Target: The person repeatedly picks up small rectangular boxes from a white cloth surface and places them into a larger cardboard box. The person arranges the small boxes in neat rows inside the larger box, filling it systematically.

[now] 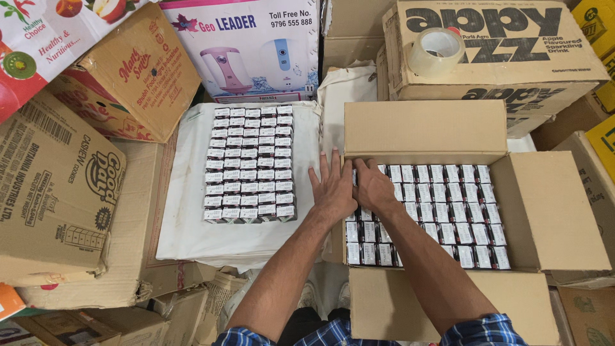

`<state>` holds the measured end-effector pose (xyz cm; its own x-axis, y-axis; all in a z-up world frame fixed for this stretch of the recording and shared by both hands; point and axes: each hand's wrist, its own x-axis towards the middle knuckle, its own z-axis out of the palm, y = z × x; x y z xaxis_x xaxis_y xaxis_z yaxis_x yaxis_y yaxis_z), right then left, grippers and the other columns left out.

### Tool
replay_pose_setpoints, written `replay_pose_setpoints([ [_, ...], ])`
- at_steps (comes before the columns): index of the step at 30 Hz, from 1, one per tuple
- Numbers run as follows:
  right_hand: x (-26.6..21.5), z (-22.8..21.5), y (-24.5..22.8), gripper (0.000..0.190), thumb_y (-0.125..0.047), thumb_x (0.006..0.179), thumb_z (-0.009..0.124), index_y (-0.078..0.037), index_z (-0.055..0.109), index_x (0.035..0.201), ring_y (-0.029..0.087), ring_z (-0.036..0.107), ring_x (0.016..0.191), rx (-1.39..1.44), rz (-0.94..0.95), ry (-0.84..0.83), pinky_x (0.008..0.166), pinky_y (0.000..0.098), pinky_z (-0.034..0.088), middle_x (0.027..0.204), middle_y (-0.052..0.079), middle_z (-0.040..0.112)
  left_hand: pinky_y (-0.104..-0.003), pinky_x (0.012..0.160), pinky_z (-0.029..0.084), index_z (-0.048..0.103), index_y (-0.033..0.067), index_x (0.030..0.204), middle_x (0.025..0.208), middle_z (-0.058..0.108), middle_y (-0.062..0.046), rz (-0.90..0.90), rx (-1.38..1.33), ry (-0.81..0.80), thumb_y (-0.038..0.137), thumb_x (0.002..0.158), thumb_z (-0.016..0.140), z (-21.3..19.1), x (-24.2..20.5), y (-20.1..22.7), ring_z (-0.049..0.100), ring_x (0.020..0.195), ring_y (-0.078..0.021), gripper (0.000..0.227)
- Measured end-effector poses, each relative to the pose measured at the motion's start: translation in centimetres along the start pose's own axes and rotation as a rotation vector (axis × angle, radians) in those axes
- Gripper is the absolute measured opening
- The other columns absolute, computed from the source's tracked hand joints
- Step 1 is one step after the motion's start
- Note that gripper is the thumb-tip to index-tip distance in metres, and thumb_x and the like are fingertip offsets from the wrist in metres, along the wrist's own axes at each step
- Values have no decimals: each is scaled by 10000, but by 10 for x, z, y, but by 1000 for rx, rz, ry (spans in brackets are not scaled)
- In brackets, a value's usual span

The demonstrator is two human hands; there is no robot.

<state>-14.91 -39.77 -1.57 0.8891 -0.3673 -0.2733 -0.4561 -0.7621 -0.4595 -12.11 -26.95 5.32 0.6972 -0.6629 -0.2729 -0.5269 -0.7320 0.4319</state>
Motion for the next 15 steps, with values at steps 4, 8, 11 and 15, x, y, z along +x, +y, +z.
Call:
replay_pose_setpoints([
  [4,-4,0,-3,433,-255,869,605,-180,491,1280,569,627,1106,28,-9,29,952,636,550,1281,181,493,-714,1178,2,260,37,1576,1700,0,-229,-6,-3,1,-26,758,587,1,0,-1,-63,1549,-472,884],
  [8,-8,-1,-6,414,-267,865,605,-169,490,1251,572,625,1106,61,-12,47,958,630,550,1262,188,491,-716,1180,6,267,40,1573,1700,7,-228,-5,-25,5,-45,759,583,-1,-2,0,-55,1549,-472,877],
  [11,-17,-8,-9,367,-283,918,544,-213,467,1270,550,630,1105,99,-22,63,967,611,545,1231,166,487,-711,1177,13,281,41,1566,1697,25,-233,8,-66,26,-49,753,566,-3,-5,0,-44,1548,-477,867],
  [15,-18,-10,-9,377,-249,917,557,-212,464,1281,540,630,1114,93,-32,73,967,600,541,1206,164,490,-712,1175,25,295,43,1563,1697,31,-230,14,-51,28,-37,763,573,-2,-5,-1,-35,1547,-476,851],
])
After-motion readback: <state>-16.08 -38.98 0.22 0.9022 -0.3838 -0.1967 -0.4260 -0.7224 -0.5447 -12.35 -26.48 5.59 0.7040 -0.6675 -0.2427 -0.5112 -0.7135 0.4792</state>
